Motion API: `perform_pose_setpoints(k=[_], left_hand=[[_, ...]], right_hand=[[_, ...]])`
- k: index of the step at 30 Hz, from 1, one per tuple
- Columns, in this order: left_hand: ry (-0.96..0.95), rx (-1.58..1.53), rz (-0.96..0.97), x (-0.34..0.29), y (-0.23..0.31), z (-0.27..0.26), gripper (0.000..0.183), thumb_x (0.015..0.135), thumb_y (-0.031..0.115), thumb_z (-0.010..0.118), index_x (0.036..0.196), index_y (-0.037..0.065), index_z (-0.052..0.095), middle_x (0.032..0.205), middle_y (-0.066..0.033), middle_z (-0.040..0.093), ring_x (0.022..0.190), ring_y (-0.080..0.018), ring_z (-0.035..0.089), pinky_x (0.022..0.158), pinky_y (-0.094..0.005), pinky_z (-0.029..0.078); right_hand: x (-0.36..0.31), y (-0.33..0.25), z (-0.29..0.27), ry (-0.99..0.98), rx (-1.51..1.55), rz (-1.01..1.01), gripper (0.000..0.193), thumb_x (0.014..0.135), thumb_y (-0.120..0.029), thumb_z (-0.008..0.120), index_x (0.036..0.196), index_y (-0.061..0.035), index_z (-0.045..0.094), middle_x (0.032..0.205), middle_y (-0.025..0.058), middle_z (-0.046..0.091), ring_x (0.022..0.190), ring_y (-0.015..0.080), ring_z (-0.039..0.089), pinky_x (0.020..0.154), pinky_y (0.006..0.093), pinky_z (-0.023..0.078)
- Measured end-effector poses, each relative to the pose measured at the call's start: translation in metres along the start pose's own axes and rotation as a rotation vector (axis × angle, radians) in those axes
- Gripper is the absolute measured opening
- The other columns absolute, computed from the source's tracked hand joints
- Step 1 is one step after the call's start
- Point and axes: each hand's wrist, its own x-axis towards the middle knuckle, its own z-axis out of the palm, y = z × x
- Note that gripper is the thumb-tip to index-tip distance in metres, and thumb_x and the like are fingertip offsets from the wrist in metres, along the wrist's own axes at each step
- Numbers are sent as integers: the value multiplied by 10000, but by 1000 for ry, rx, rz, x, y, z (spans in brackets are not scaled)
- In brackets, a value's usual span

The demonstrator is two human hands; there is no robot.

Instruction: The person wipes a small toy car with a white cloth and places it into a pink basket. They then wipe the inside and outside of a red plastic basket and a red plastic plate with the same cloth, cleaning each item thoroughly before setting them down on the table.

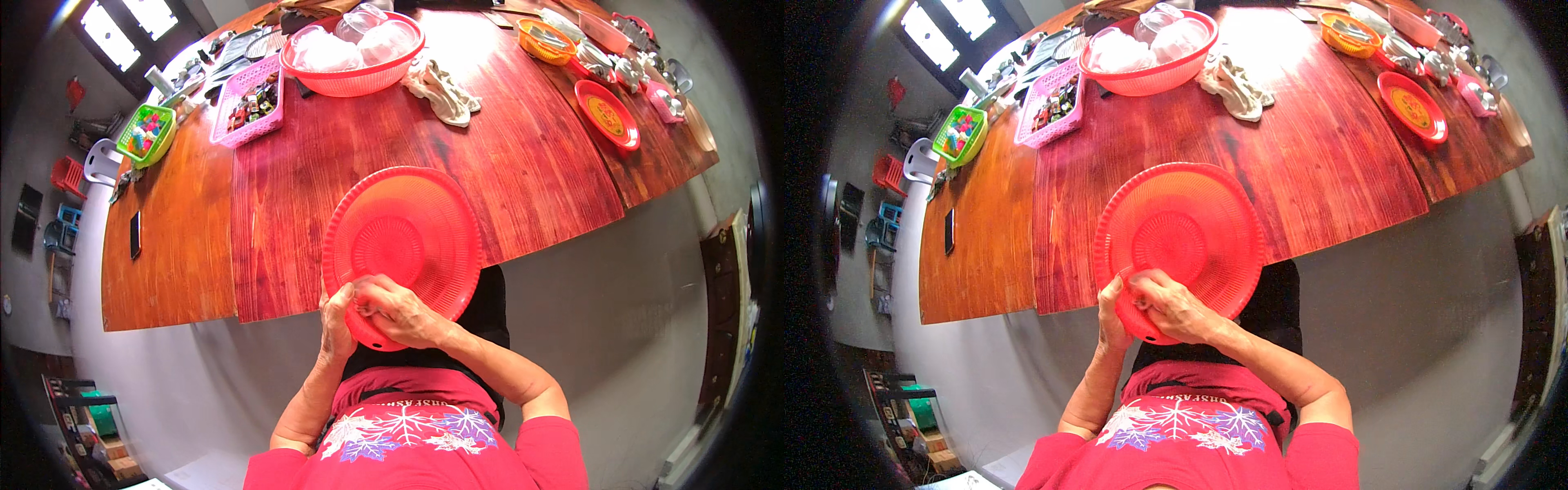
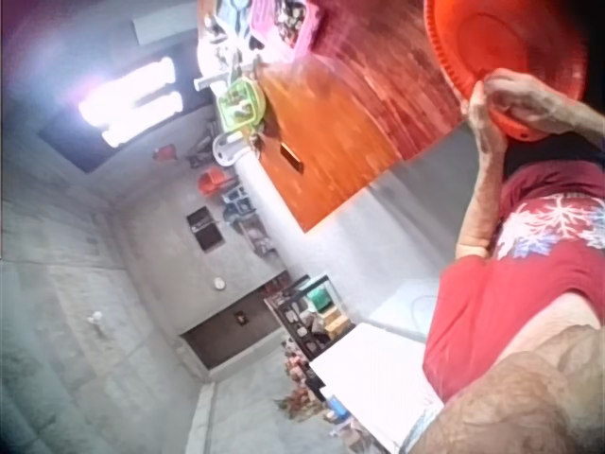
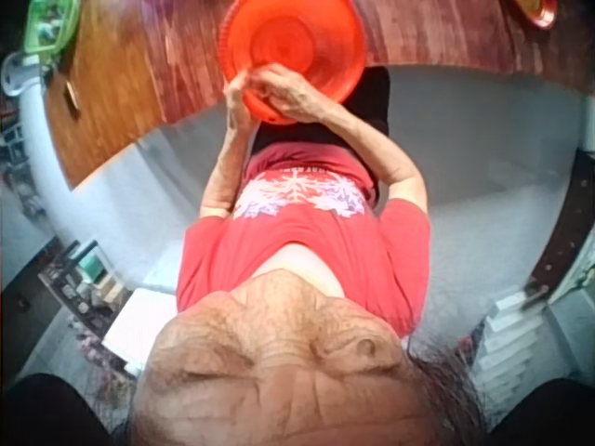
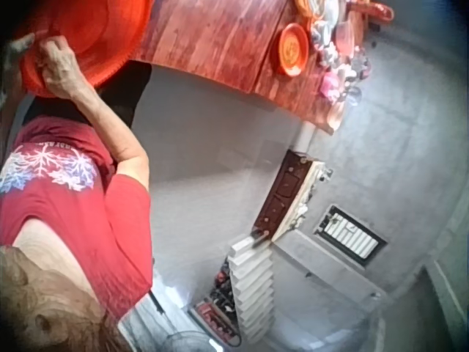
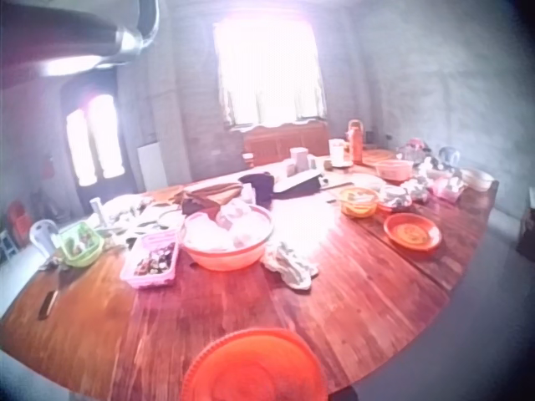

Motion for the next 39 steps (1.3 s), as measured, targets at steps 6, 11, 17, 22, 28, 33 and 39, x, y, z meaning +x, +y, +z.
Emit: perform_pose_setpoints(k=[6,11,17,22,28,33,39], left_hand=[[29,-53,27,-2,2,26,362,834,206,541,1125,-8,567,1037,-60,619,996,-137,559,905,-330,432],[149,-122,-4,-5,-16,4,368,827,191,565,1144,5,567,1059,-49,617,994,-139,567,922,-329,435],[30,-97,-4,-2,4,40,393,898,333,512,1107,8,584,1033,-71,629,972,-158,580,874,-329,464],[-54,-102,-33,-1,11,44,588,951,552,394,1254,59,493,1098,-77,576,1037,-206,566,924,-339,451],[-90,-225,-157,-9,16,46,586,949,464,435,1349,36,431,1300,-108,525,1221,-225,485,1069,-401,352],[-167,-277,-270,-11,21,41,483,912,400,519,1207,19,559,1208,-99,603,1121,-212,557,1013,-383,407],[-27,-239,-172,-1,-7,18,531,881,372,545,1271,14,499,1265,-115,573,1126,-255,566,975,-424,448]], right_hand=[[51,51,-22,243,-654,-208,321,752,-37,580,1067,-53,519,1115,158,529,1023,355,528,844,436,466],[19,51,-55,238,-944,69,363,803,-65,502,1161,-9,490,1113,194,506,995,369,532,823,471,494],[-29,28,-20,-185,-275,92,341,792,12,551,1126,-39,510,1080,206,496,875,349,549,713,409,481],[15,-32,-11,190,27,-132,398,761,89,582,1126,-63,537,1135,147,485,1013,295,523,866,386,462],[62,4,-29,207,-871,-442,455,824,-63,541,1268,18,476,1207,150,440,1135,304,459,949,417,442],[69,33,-74,292,-1284,-284,416,804,-103,532,1205,7,511,1112,118,474,997,240,489,843,360,468],[4,46,-127,338,-1412,1,365,815,-81,519,1157,46,526,1027,167,528,948,279,517,809,369,451]])
